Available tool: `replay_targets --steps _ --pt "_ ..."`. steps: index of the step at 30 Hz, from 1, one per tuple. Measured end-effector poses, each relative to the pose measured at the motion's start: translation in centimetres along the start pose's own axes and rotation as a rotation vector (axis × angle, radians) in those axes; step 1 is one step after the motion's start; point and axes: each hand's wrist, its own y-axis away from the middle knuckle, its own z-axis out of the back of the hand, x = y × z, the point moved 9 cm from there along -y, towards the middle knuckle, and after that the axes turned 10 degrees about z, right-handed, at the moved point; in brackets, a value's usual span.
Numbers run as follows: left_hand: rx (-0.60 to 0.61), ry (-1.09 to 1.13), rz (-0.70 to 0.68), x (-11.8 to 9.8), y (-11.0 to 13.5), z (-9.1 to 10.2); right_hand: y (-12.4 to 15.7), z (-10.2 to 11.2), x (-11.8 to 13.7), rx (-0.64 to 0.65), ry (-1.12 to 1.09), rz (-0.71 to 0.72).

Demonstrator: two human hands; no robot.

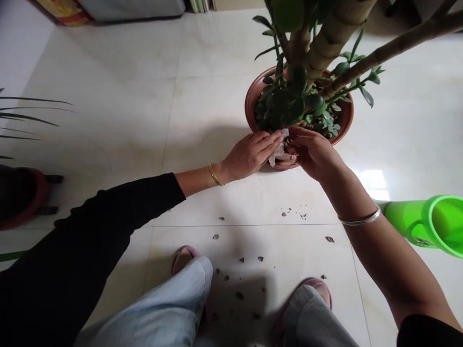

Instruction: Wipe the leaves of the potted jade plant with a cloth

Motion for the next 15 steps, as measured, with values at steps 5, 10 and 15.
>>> replay_targets --steps 5,10,15 --pt "0.027 -0.008 0.050 -0.1 -0.5 0.6 0.2 0.0 0.0 -0.023 -0.018 -0.010" --pt "0.002 0.008 0.108 -0.3 -1.1 1.2 0.3 -0.3 0.0 0.014 -0.029 0.006" --pt "-0.032 0.035 0.150 -0.3 -1.5 1.8 0.4 -0.5 0.0 0.024 -0.020 0.009"
